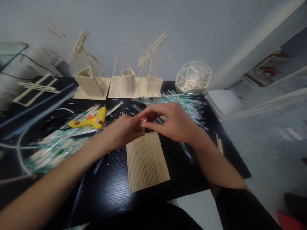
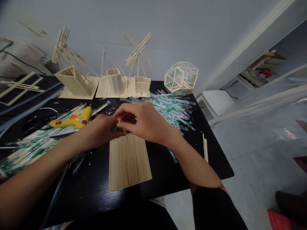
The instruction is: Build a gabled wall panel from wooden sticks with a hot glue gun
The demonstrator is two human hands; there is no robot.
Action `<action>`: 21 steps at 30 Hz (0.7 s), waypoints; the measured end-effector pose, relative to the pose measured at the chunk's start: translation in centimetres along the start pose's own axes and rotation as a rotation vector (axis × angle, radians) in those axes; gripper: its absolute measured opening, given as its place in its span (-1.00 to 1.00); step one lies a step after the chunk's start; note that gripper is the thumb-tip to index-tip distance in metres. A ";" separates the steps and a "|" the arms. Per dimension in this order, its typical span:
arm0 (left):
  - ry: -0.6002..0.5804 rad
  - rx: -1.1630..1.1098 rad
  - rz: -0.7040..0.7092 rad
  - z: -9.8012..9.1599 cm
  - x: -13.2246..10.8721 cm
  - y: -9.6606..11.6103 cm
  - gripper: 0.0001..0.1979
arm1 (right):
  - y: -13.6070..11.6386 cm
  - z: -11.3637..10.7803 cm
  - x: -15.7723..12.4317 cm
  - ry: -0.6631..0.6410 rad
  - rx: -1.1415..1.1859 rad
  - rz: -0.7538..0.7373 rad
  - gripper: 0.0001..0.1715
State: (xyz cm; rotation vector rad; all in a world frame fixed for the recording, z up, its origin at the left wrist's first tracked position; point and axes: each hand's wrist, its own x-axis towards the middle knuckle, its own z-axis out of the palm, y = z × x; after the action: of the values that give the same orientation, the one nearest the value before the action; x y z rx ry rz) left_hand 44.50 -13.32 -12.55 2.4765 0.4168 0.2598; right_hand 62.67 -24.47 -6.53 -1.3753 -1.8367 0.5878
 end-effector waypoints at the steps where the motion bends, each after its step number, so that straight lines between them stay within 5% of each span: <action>1: 0.001 0.001 0.005 0.0 0.0 -0.1 -0.71 | 0.0 0.0 0.0 0.003 0.003 0.006 -0.86; 15: 0.032 0.045 0.083 -2.3 -0.7 0.8 -0.88 | 0.1 -0.1 0.0 0.008 0.050 0.023 -0.89; 21: -0.029 0.133 -0.003 -1.4 -0.3 0.7 -0.87 | -0.1 0.1 0.0 0.009 0.049 0.061 -0.87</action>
State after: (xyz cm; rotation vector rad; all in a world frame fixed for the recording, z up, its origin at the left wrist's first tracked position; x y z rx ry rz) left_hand 43.99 -13.19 -11.06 2.6059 0.4387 0.2010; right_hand 62.52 -24.50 -6.49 -1.4030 -1.7672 0.6527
